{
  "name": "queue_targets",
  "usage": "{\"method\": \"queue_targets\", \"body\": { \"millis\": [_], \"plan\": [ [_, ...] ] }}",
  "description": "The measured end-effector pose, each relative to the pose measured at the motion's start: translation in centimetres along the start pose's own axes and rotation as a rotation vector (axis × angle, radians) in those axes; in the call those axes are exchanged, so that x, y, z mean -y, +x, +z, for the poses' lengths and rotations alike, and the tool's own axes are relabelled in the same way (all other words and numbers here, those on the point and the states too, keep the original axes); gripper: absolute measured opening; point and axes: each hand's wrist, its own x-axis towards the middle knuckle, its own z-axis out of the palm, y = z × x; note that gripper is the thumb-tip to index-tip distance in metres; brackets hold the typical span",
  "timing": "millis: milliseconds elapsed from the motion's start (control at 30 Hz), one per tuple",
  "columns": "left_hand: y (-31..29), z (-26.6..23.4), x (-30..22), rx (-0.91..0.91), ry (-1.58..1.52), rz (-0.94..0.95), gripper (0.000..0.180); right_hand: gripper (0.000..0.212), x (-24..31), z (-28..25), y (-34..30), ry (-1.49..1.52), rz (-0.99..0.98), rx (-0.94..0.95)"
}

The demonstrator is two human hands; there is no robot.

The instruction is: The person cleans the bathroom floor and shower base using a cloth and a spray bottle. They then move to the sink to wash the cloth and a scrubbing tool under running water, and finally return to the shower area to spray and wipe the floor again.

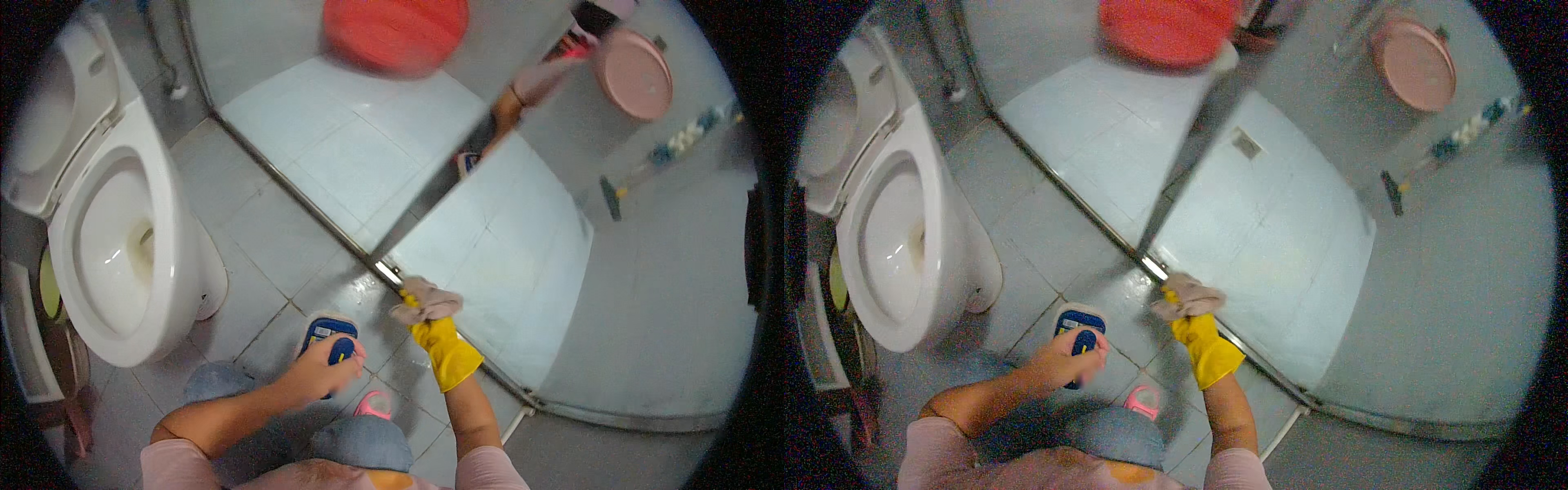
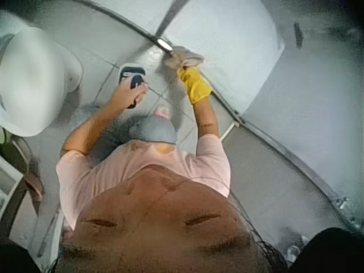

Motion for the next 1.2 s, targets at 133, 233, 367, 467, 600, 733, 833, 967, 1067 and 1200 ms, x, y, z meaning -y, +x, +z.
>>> {"method": "queue_targets", "body": {
  "millis": [133, 233, 367, 467, 600, 733, 833, 967, 1067, 1200],
  "plan": [
    [-1.5, -1.2, -0.2, -0.014, -0.066, 0.141, 0.013, 0.039, 12.2, 15.8, -3.2, -0.638, -0.289, -0.081],
    [-1.9, -2.3, -0.3, -0.005, -0.105, 0.163, 0.013, 0.04, 23.6, 24.4, -2.7, -0.846, -0.79, -0.018],
    [-2.1, -3.6, 0.9, 0.033, -0.126, 0.221, 0.013, 0.038, 37.0, 33.4, -3.2, -1.659, -1.67, -0.465],
    [-2.9, -4.4, 1.0, 0.078, -0.129, 0.292, 0.012, 0.033, 37.0, 34.7, 0.6, -1.893, -1.618, -0.681],
    [-4.5, -5.7, -0.1, 0.008, -0.146, 0.308, 0.015, 0.039, 29.4, 34.7, 8.1, -2.282, -1.597, -0.629],
    [-5.6, -6.1, -0.3, 0.02, -0.131, 0.342, 0.017, 0.027, 14.6, 28.6, 11.5, -2.212, -0.985, -0.079],
    [-6.3, -6.7, -0.9, 0.042, -0.148, 0.372, 0.02, 0.025, 6.9, 18.9, 11.6, -2.129, -0.73, 0.136],
    [-5.8, -7.7, -0.5, 0.069, -0.218, 0.388, 0.016, 0.024, 20.0, 30.1, 5.8, -2.372, -1.053, -0.081],
    [-4.1, -7.6, -0.4, 0.067, -0.216, 0.356, 0.017, 0.042, 32.9, 35.4, 4.5, -2.189, -1.339, -0.714],
    [-3.4, -8.0, -0.7, 0.098, -0.182, 0.261, 0.019, 0.044, 48.1, 45.0, 3.0, -1.933, -1.981, -0.7]
  ]
}}
